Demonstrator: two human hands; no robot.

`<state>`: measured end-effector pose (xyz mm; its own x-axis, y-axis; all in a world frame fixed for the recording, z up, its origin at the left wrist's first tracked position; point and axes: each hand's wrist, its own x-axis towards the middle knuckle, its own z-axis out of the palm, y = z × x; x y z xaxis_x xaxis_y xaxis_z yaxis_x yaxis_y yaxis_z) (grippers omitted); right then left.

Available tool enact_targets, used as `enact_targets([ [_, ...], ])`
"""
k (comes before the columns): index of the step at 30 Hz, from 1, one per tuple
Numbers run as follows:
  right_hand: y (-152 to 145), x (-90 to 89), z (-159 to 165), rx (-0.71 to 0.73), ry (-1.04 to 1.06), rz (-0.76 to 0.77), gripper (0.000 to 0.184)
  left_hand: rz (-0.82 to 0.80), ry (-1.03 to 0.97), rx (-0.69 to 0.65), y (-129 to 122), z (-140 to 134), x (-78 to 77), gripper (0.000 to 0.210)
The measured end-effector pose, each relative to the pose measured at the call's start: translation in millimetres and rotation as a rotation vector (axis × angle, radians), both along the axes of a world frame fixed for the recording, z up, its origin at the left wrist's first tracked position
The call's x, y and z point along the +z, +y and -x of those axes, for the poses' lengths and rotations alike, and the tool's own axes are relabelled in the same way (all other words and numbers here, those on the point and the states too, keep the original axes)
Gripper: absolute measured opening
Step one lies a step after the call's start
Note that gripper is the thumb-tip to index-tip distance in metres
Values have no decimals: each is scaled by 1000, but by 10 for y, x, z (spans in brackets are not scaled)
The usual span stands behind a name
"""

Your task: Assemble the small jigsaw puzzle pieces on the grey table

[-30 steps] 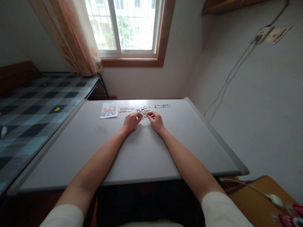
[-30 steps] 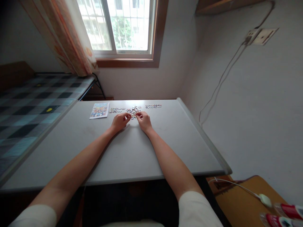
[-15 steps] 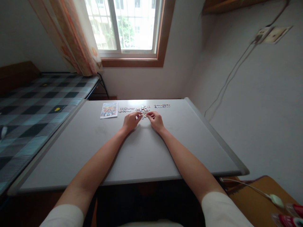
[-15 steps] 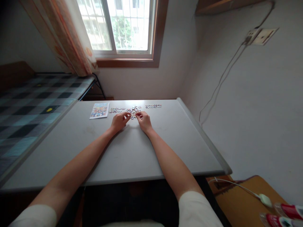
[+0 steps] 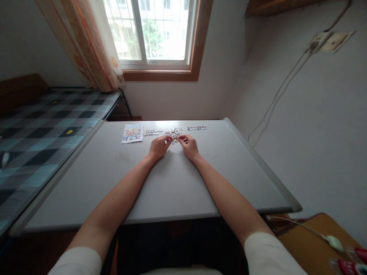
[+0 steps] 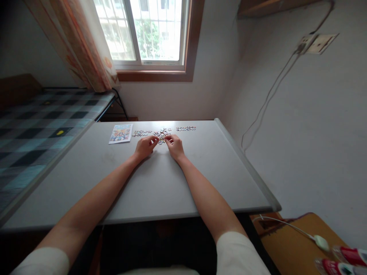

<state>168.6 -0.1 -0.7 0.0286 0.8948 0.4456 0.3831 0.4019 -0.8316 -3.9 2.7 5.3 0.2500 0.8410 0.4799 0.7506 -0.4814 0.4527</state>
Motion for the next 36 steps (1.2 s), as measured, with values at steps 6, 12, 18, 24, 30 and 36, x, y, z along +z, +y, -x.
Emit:
enact_targets([
  [6, 6, -5, -6, -1, -14, 14, 18, 2, -4, -15, 17, 6, -13, 24],
  [12, 15, -18, 1, -5, -17, 28, 20, 9, -1, -30, 21, 14, -22, 24],
  [18, 6, -6, 1, 6, -13, 22, 17, 6, -10, -33, 18, 9, -18, 25],
  [24, 12, -14, -2, 5, -15, 11, 19, 1, -30, -43, 24, 14, -30, 25],
  [30, 15, -24, -3, 12, -13, 25, 22, -12, -35, -61, 23, 17, -29, 26],
  [36, 26, -37, -2, 12, -19, 23, 23, -24, -45, -69, 15, 16, -24, 27],
])
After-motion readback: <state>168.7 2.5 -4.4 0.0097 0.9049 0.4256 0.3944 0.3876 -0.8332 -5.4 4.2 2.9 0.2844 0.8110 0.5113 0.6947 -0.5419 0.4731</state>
